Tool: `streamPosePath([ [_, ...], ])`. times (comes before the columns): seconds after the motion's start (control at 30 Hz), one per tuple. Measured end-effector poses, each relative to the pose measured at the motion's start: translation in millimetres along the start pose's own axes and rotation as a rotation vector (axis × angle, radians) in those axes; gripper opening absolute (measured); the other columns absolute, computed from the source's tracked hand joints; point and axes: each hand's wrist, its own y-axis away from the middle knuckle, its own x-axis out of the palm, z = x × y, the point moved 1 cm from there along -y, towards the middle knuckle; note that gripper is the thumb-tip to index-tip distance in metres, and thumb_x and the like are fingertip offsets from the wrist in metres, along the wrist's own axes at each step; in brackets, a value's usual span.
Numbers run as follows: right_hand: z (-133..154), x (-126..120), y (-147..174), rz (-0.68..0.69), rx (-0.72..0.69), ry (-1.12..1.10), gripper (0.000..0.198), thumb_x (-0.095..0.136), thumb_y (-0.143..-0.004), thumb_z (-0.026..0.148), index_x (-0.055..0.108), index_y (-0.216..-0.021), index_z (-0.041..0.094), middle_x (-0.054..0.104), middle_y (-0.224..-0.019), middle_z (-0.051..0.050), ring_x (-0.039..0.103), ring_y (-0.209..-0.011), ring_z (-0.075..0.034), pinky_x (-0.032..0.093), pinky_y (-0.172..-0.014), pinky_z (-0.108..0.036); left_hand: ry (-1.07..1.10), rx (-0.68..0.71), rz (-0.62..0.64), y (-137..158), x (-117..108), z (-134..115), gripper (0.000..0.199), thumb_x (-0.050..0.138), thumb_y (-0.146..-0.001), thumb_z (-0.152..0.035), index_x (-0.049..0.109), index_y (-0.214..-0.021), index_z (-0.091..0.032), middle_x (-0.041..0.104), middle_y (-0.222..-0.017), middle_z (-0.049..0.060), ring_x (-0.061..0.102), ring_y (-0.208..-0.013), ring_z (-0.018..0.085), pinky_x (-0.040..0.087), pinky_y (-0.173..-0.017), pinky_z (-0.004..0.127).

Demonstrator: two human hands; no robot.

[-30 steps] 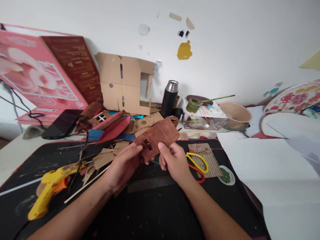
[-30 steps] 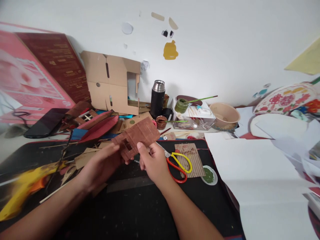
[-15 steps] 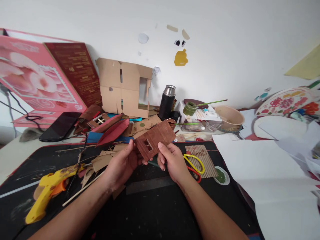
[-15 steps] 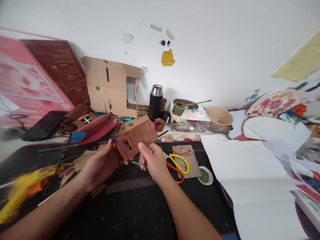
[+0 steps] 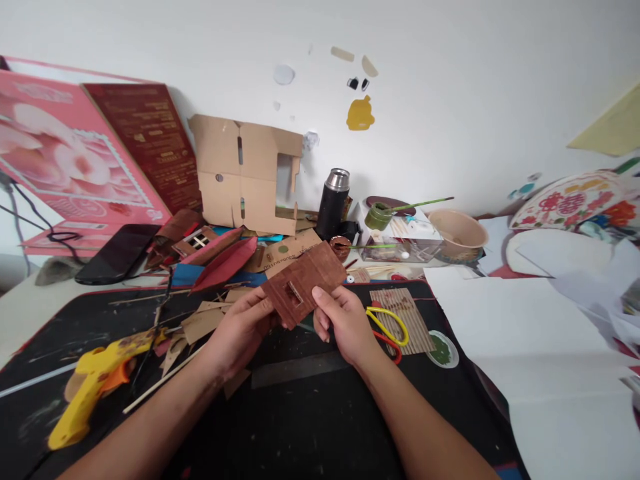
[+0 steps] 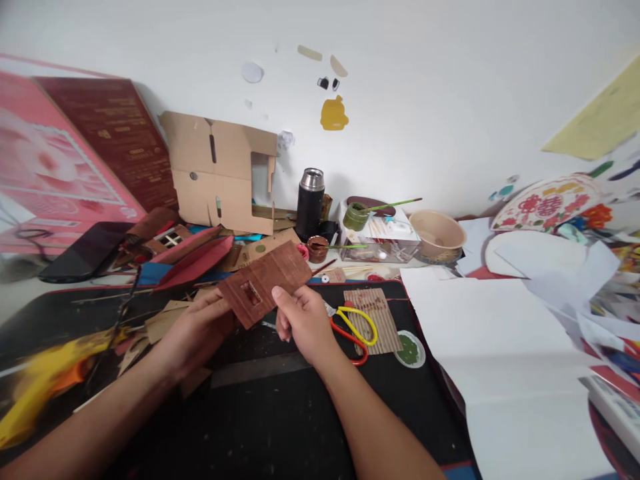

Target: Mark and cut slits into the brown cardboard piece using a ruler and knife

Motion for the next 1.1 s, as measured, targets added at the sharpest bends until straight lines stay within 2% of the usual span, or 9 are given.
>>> streamPosePath([
  [0.23,1.7,2.2,1.3,0.018,0.023,0.0,0.055,0.08,-0.085,0.063,0.048,-0.066,0.023,0.045,-0.045,0.01,0.045,-0.034,-0.008,0.03,-0.038,-0.021,-0.035,-0.019,-0.032,3.4,4.3,-2.0,0.041,0.099,-0.064,-0.042,0.083,-0.094,-0.019,0.083,-0.089,0.008,0.073,-0.077,0.021,0.054,-0.077,0.031],
  [0.47,1.3,1.1,1.3,0.005,0.004,0.017,0.051,0.08,-0.085,0.063,0.051,-0.071,0.023,0.045,-0.045,0.011,0.044,-0.033,-0.008,0.029,-0.037,-0.021,-0.069,-0.018,-0.041,4.4,4.6,-2.2,0.04,0.099,-0.065,-0.041,0.083,-0.094,-0.017,0.082,-0.088,0.008,0.067,-0.069,0.017,0.051,-0.069,0.029],
  [0.8,3.3,1.8,1.0,0.0,0.002,0.055,0.054,0.079,-0.084,0.065,0.049,-0.067,0.024,0.045,-0.045,0.01,0.045,-0.034,-0.009,0.031,-0.038,-0.022,-0.087,-0.027,-0.068,3.7,2.2,-1.3,0.046,0.1,-0.062,-0.043,0.084,-0.097,-0.018,0.082,-0.091,0.008,0.07,-0.075,0.018,0.053,-0.074,0.029],
  [1.1,3.4,1.5,1.1,-0.005,0.011,0.073,0.057,0.078,-0.084,0.067,0.048,-0.064,0.024,0.046,-0.045,0.009,0.046,-0.035,-0.009,0.032,-0.038,-0.023,-0.062,-0.03,-0.063,3.8,2.9,-1.4,0.039,0.099,-0.064,-0.038,0.083,-0.092,-0.017,0.082,-0.087,0.008,0.067,-0.069,0.017,0.052,-0.069,0.029],
])
